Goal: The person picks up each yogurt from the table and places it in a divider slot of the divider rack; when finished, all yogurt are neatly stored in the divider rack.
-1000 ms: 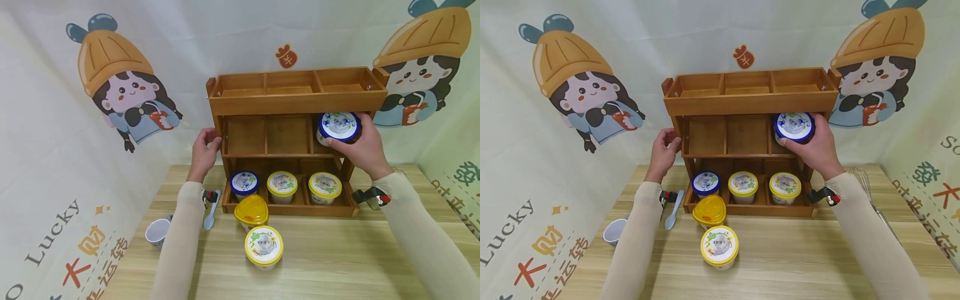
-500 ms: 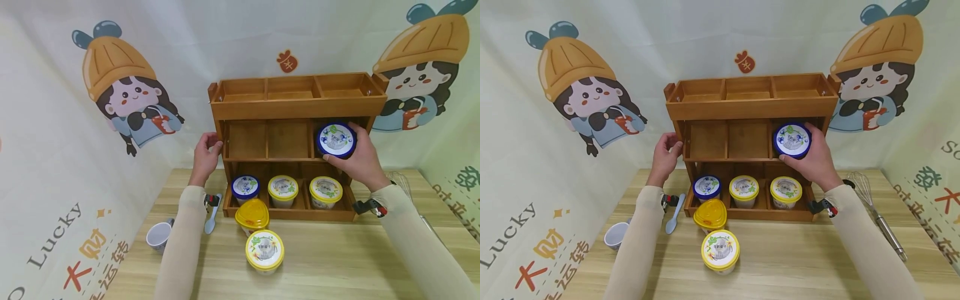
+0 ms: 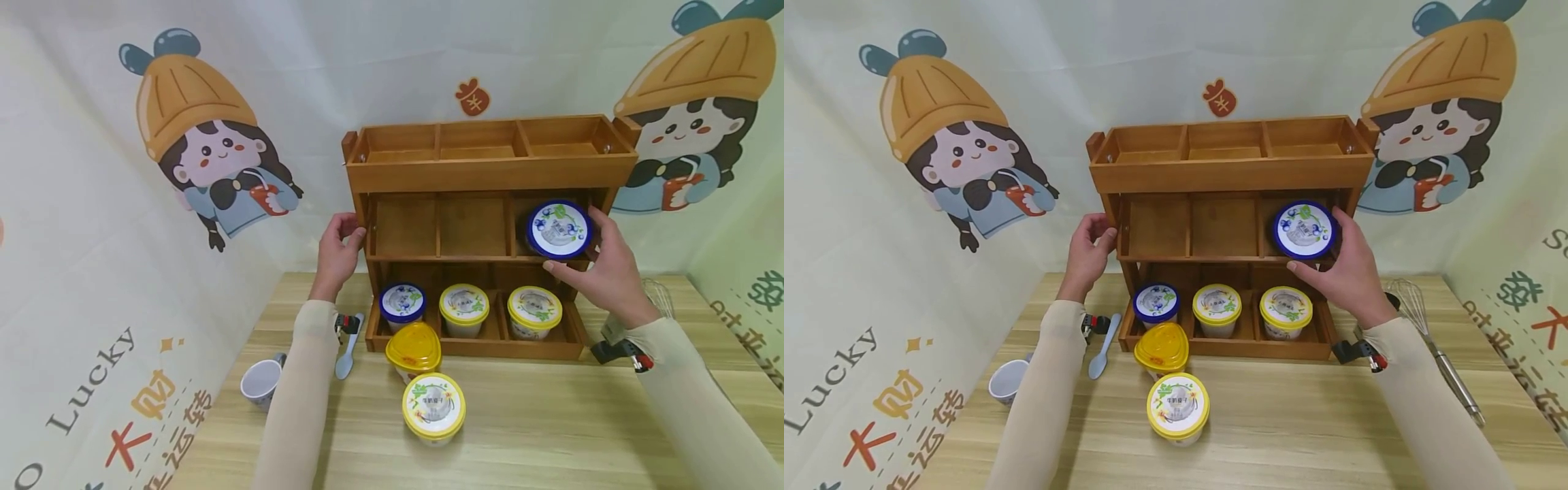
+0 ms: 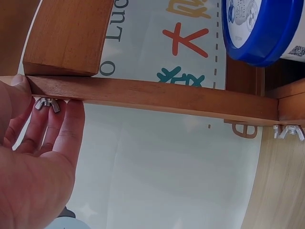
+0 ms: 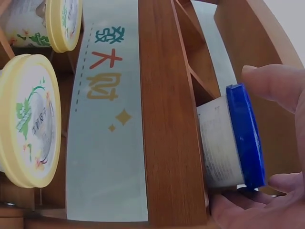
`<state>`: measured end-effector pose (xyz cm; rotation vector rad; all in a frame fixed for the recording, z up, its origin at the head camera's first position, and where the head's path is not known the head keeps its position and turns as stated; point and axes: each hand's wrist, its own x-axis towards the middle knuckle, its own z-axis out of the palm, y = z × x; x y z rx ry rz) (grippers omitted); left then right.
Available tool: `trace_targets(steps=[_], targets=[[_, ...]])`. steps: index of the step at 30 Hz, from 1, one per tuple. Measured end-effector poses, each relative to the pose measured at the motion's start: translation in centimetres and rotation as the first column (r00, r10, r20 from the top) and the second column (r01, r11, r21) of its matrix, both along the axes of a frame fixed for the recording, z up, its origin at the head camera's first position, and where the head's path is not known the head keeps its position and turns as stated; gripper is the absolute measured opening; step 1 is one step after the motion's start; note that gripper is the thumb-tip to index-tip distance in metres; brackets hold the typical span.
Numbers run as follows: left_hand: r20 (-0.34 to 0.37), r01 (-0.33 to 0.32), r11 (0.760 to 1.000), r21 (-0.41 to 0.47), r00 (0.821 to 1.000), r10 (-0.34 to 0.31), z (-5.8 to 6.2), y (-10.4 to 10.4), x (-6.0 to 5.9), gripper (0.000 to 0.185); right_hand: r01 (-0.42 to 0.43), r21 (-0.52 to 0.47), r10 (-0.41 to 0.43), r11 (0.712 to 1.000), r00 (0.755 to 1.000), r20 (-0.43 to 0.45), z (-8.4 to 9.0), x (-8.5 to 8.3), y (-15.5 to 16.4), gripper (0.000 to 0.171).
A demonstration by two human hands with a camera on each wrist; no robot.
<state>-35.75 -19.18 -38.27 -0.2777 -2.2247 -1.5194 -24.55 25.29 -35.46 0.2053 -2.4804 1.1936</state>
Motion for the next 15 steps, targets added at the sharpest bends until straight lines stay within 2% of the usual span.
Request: trace_targets(steps=[7,15], targets=[[0.0,-0.003,1.0,-0.008,1.0,0.003,-0.1,0.0,0.0,0.029,-0.023,-0.092,0.02,0.996,0.999,-0.029,-1.0,2.3,0.9,0.106],[0.015,-0.002,1.0,-0.006,1.0,0.002,0.0,0.0,0.1,0.03,-0.068,-0.11,0.068,0.992,0.998,-0.008,-2.9,4.5,0.9,0.102]])
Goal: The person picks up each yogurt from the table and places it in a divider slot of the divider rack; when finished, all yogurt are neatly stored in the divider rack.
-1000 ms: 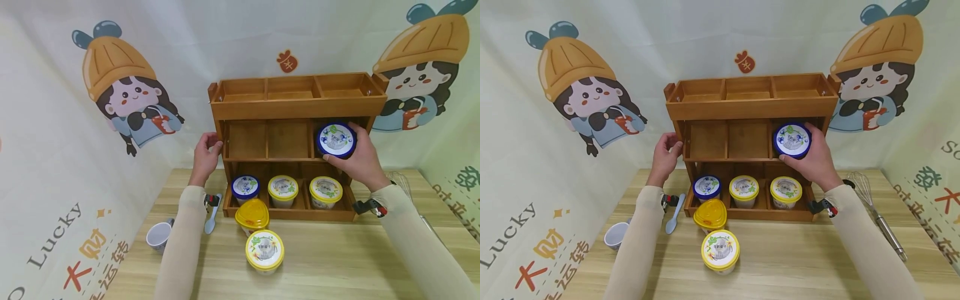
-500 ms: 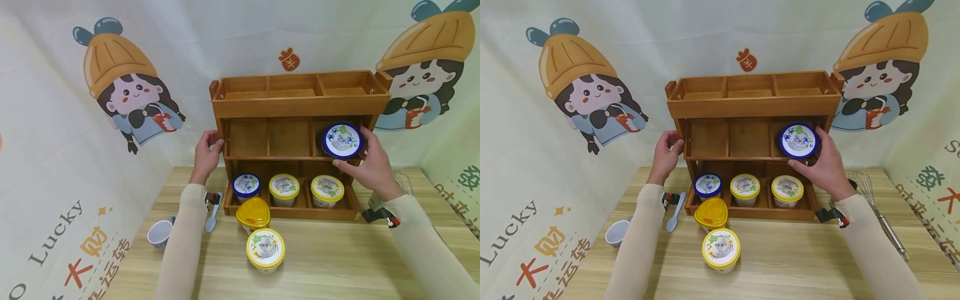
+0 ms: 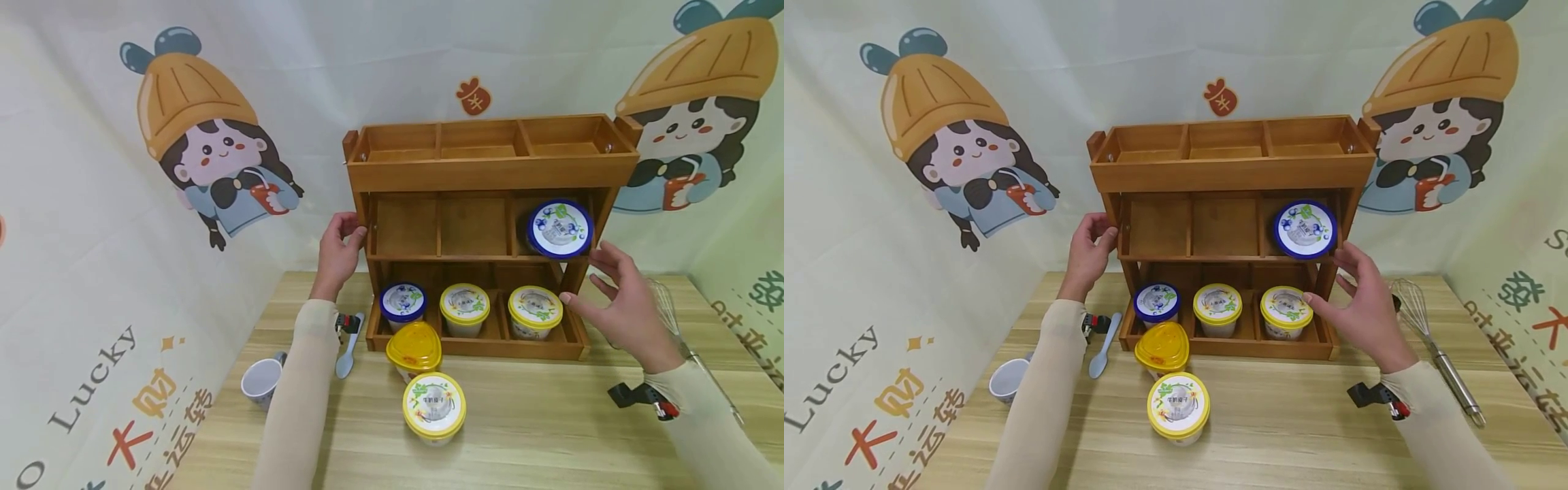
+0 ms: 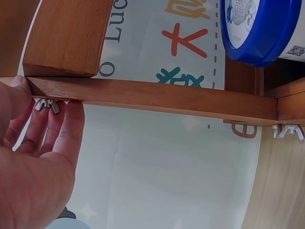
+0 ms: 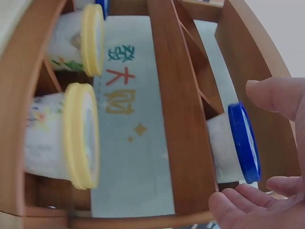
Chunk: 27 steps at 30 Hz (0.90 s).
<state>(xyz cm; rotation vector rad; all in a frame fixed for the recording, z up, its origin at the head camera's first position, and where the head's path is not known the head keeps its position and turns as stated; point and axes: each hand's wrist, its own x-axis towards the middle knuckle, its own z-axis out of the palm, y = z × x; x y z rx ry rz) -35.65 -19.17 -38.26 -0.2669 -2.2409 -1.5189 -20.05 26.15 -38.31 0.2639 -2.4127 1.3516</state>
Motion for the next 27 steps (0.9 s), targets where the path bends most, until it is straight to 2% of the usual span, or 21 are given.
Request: trace_targets(steps=[8,13,17,21,27], targets=[[0.0,0.002,1.0,0.001,1.0,-0.002,0.1,-0.1,0.1,0.03,-0.096,0.07,0.099,0.993,0.994,-0.037,-2.4,1.3,-1.9,0.092],[0.001,0.005,1.0,0.001,1.0,-0.005,0.1,-0.1,0.1,0.029,-0.197,0.074,0.202,0.978,0.977,-0.063,-4.1,1.7,-3.8,0.083],[0.007,0.003,1.0,-0.005,1.0,-0.003,0.2,0.0,0.1,0.029,-0.271,0.091,0.276,0.958,0.96,-0.054,-5.4,2.0,-5.6,0.079],[0.009,0.006,1.0,-0.013,1.0,-0.006,0.3,0.1,0.0,0.03,-0.329,0.116,0.331,0.937,0.944,-0.002,-6.4,2.3,-7.2,0.078],[0.01,0.01,1.0,-0.007,1.0,-0.01,0.2,-0.1,0.1,0.029,-0.461,0.071,0.457,0.885,0.887,0.058,-7.7,3.1,-9.6,0.078]])
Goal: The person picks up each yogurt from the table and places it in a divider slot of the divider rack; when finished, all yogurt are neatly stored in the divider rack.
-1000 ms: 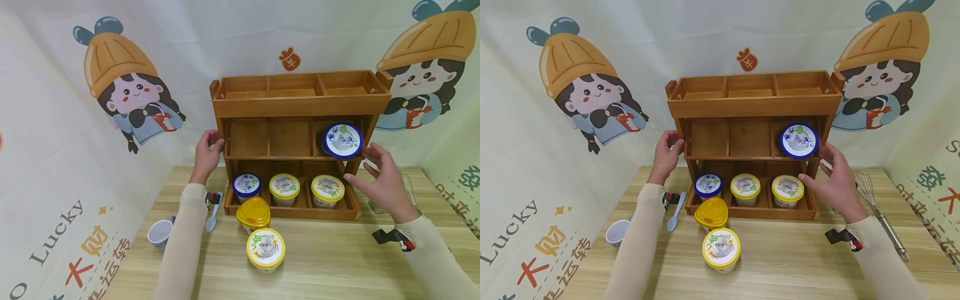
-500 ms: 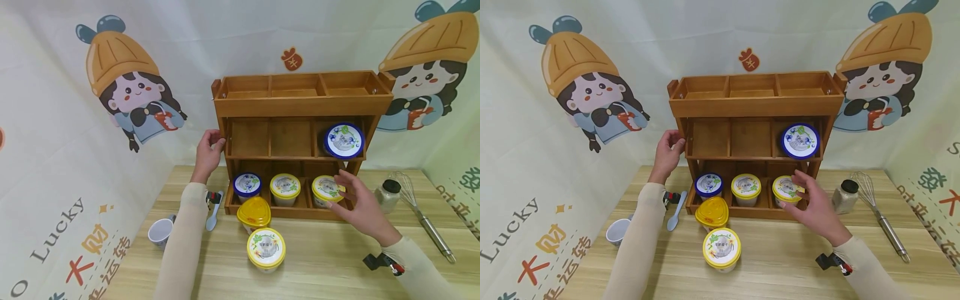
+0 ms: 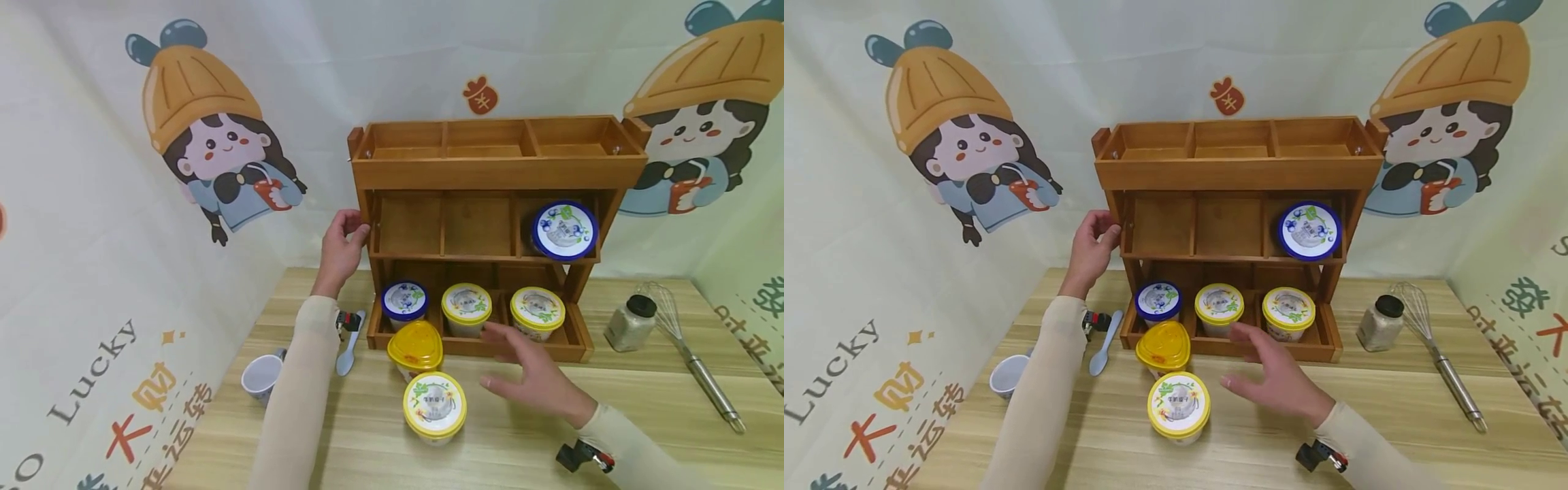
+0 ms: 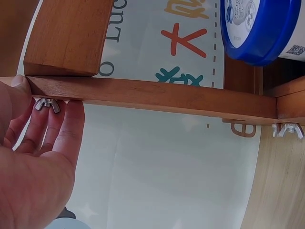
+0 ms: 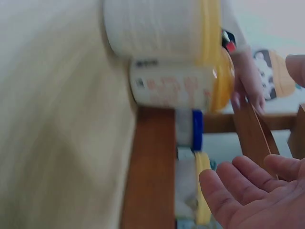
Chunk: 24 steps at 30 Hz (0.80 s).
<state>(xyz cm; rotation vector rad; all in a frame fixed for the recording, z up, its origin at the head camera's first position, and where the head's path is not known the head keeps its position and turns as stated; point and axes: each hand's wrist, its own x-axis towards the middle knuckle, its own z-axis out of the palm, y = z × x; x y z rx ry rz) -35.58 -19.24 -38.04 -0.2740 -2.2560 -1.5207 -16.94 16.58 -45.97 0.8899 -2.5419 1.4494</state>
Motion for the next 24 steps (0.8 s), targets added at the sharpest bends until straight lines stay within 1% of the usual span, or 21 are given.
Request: trace_targets(steps=[5,9,13,17,20,24], targets=[[-0.002,-0.001,1.0,0.002,1.0,0.001,0.0,-0.1,0.1,0.028,-0.102,-0.006,0.102,0.995,0.994,0.028,-0.9,0.8,-1.8,0.085],[0.001,-0.003,1.0,0.009,1.0,0.003,0.0,-0.2,0.2,0.029,-0.15,0.014,0.149,0.989,0.986,0.071,-1.5,1.4,-2.9,0.092],[-0.003,0.001,1.0,0.005,1.0,-0.001,0.1,-0.1,0.1,0.029,-0.175,0.026,0.171,0.984,0.978,0.123,-1.9,2.0,-3.5,0.101],[0.002,-0.006,1.0,0.005,1.0,0.006,0.2,-0.1,0.1,0.028,-0.183,0.044,0.174,0.982,0.971,0.164,-2.2,2.3,-3.8,0.109],[0.015,-0.01,1.0,0.004,1.0,0.01,0.1,-0.1,0.1,0.029,-0.177,0.077,0.161,0.981,0.97,0.182,-2.3,2.4,-3.9,0.112],[0.016,-0.008,1.0,0.0,1.0,0.008,-0.1,-0.1,0.1,0.029,-0.173,0.098,0.149,0.98,0.965,0.214,-2.4,2.6,-4.2,0.111]])
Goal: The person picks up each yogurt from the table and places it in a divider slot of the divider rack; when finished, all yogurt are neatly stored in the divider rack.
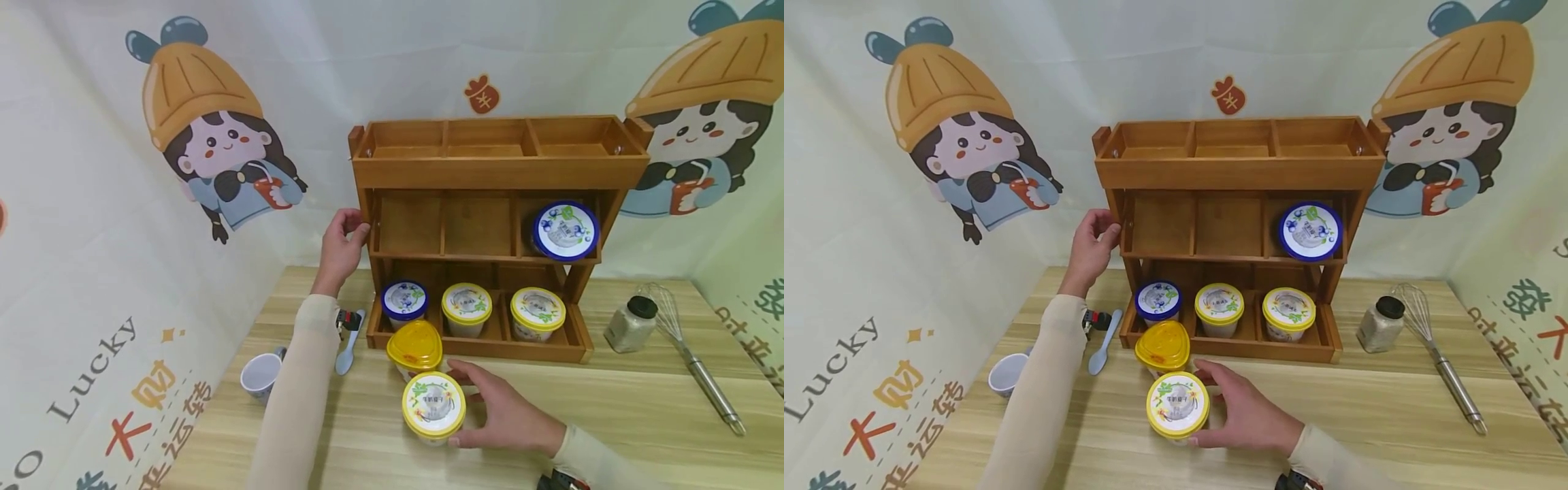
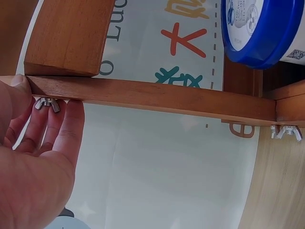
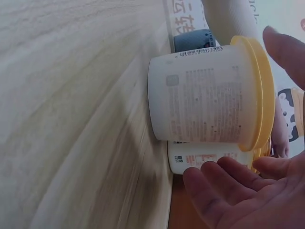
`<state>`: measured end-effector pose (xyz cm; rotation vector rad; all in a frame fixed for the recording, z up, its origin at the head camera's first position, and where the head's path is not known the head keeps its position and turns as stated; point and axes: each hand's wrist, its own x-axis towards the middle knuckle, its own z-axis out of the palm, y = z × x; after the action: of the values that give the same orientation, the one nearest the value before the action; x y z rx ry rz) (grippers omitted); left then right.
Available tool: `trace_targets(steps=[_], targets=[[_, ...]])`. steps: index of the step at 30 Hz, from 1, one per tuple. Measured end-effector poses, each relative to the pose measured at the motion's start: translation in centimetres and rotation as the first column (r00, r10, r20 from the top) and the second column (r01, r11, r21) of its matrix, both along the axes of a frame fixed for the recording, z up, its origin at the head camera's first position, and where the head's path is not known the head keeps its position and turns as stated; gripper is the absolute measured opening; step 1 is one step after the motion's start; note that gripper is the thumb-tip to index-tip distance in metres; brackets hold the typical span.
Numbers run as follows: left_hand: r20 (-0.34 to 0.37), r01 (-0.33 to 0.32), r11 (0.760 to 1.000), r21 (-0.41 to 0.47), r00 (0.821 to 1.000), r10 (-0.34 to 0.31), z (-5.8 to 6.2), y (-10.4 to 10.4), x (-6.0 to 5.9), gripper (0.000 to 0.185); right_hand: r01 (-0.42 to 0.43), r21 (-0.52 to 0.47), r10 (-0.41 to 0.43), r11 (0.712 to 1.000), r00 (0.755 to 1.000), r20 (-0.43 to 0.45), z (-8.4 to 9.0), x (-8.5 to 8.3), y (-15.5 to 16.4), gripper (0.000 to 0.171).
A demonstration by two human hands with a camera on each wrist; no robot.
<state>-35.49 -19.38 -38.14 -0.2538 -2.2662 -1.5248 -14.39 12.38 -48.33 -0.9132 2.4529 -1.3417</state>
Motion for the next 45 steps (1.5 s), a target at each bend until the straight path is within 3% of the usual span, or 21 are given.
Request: trace_targets(steps=[5,11,22,25,32,45], targets=[[-0.003,-0.003,1.0,0.009,1.0,0.003,0.0,-0.2,0.3,0.028,-0.008,0.004,0.008,1.0,0.999,0.048,0.1,0.1,-0.7,0.106],[0.023,-0.004,1.0,0.015,1.0,0.004,0.3,0.0,0.5,0.029,-0.016,-0.021,0.016,1.0,1.0,0.0,-0.3,0.1,-1.1,0.093],[0.017,0.003,1.0,0.016,1.0,-0.003,0.3,0.2,0.5,0.029,0.009,0.007,-0.009,1.0,1.0,-0.002,0.9,0.5,0.3,0.092],[0.014,0.006,1.0,0.013,1.0,-0.006,0.2,0.2,0.5,0.029,0.01,-0.01,-0.01,1.0,1.0,-0.027,1.5,0.6,0.8,0.09],[-0.002,0.002,1.0,-0.003,1.0,-0.002,0.0,0.2,0.2,0.029,0.016,-0.093,-0.032,0.996,0.983,-0.179,3.8,0.2,2.0,0.089],[-0.017,-0.002,1.0,-0.002,1.0,0.002,0.0,0.1,0.0,0.029,0.159,-0.101,-0.182,0.982,0.935,-0.304,8.6,-1.2,3.7,0.092]])
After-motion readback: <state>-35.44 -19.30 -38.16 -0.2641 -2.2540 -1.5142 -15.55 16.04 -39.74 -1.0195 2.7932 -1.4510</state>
